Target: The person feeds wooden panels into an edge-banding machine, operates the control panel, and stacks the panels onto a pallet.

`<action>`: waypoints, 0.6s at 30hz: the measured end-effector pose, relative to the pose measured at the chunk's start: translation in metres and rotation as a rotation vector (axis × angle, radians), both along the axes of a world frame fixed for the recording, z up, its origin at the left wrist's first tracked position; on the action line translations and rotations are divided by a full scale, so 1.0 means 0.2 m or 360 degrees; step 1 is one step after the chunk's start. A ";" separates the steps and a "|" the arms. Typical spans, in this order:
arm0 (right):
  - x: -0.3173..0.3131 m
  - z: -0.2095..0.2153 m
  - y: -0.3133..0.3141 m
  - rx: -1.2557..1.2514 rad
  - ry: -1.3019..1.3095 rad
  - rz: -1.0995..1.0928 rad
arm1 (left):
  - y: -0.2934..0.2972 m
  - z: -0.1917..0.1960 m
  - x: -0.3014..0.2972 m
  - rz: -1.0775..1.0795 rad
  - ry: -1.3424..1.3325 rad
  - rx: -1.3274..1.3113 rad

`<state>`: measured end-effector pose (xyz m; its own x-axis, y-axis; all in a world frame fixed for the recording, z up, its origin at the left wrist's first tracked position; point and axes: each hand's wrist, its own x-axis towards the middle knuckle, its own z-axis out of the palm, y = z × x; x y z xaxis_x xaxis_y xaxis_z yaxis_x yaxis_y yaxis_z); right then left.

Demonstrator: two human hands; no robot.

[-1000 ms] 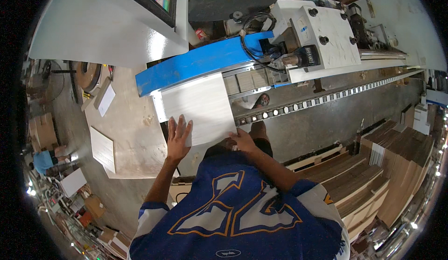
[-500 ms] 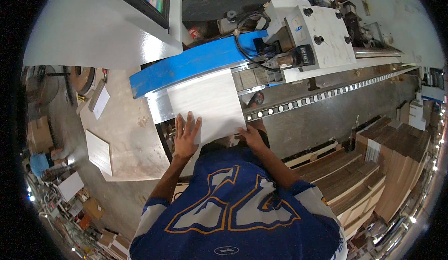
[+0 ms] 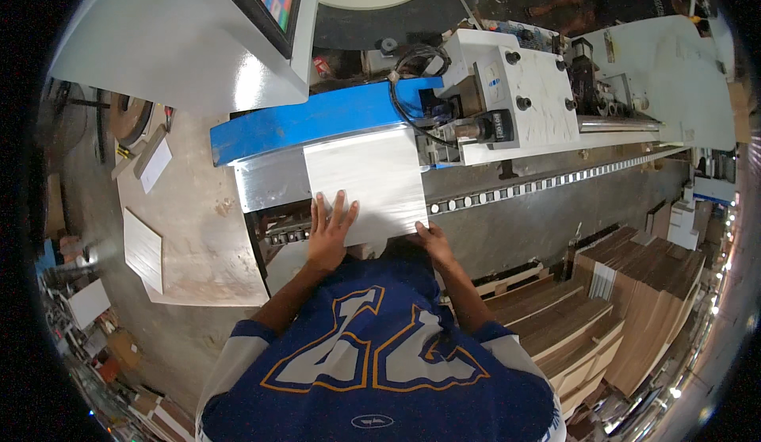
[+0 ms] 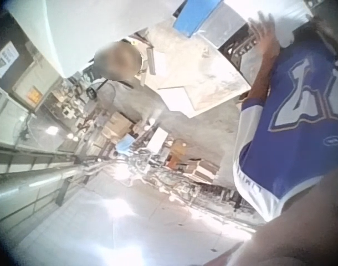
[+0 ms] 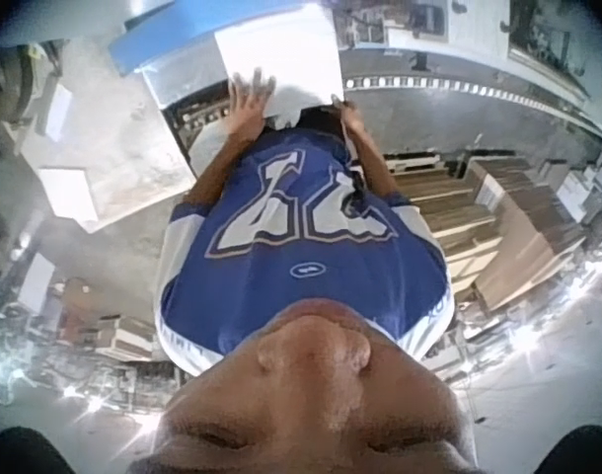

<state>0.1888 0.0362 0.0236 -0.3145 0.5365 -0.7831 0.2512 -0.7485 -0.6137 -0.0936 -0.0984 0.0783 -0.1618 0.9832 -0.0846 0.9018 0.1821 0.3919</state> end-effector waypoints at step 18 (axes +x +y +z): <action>0.46 -0.11 0.32 0.0067 -0.0136 -0.0326 | 0.35 -0.11 0.39 -0.0132 0.0275 0.0370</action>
